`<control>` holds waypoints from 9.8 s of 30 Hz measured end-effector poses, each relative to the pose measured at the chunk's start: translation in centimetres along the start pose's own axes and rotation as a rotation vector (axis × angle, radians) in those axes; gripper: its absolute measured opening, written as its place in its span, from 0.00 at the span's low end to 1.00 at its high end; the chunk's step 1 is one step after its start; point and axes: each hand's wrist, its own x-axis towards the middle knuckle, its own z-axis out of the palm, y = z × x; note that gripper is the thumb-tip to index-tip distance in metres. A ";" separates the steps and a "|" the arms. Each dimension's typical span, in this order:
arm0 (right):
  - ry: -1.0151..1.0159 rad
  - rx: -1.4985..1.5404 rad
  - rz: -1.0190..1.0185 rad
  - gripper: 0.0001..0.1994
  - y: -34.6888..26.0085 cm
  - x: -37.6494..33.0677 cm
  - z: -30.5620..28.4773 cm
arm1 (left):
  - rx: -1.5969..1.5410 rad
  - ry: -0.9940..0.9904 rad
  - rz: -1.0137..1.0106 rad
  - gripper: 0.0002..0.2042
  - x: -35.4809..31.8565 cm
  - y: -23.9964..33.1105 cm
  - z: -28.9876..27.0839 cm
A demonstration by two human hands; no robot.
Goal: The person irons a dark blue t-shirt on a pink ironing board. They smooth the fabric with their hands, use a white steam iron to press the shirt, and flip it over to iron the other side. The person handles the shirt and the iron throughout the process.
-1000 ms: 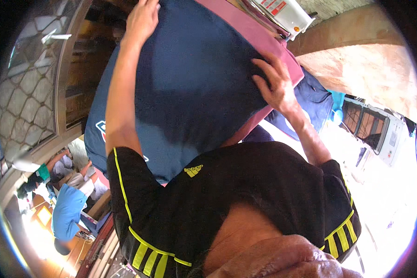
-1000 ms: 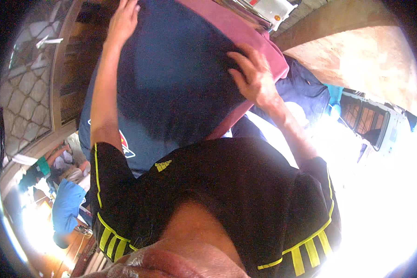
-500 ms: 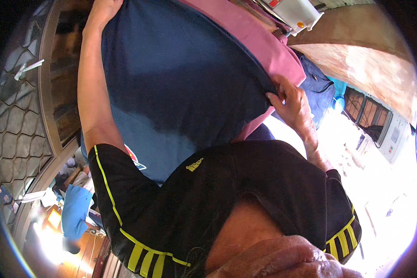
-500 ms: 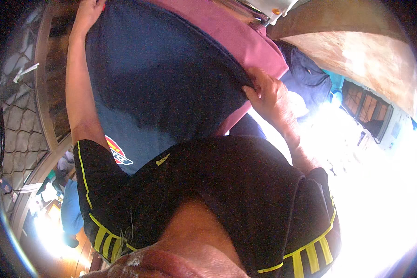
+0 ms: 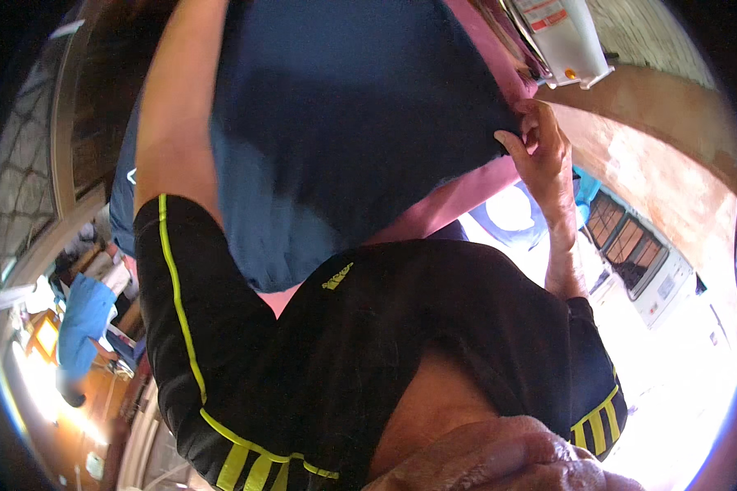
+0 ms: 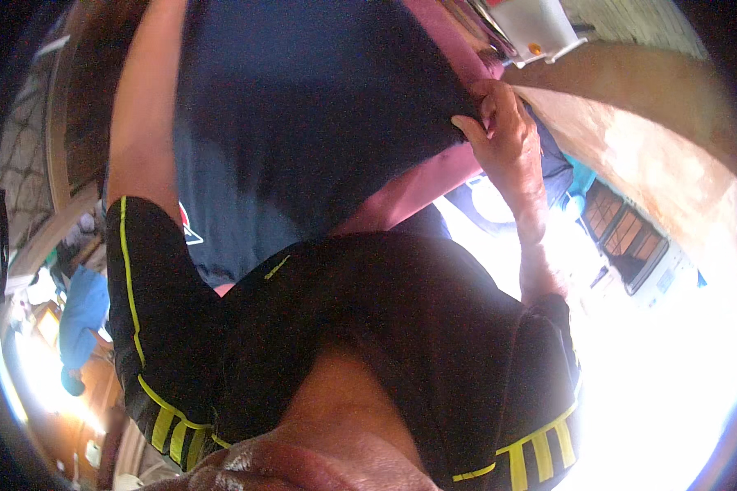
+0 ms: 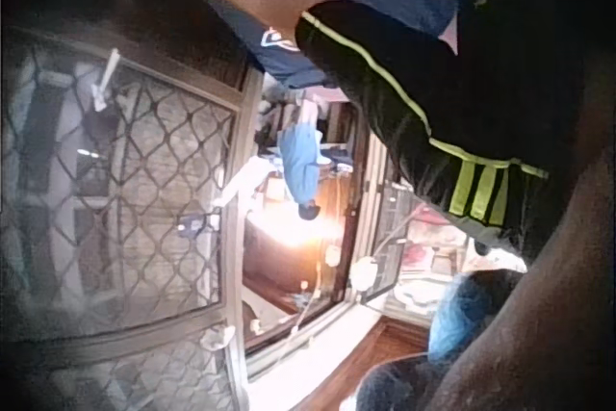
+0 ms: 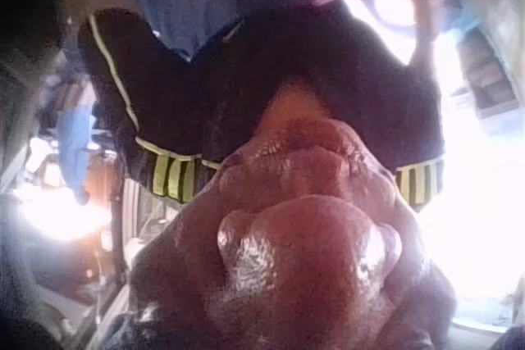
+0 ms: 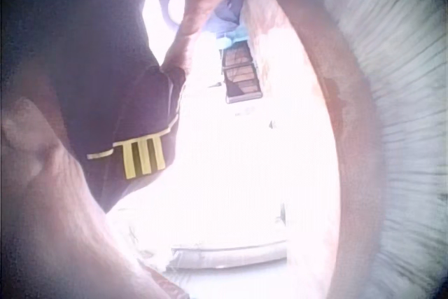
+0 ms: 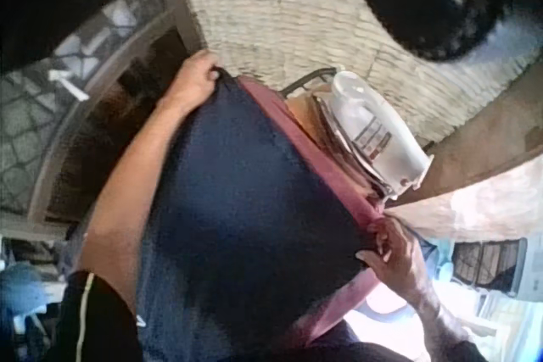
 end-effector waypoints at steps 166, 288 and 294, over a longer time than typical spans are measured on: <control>-0.548 0.038 -1.203 0.08 -14.9 -10.6 19.0 | 0.007 0.235 -0.549 0.11 -47.0 37.1 -17.8; 0.204 -0.049 -0.637 0.19 9.8 3.7 -0.1 | 0.330 0.526 -1.271 0.13 -45.4 42.9 -9.1; 0.214 -0.072 -0.675 0.16 12.5 5.5 -1.0 | 0.246 0.464 -1.259 0.12 -45.8 43.0 -9.9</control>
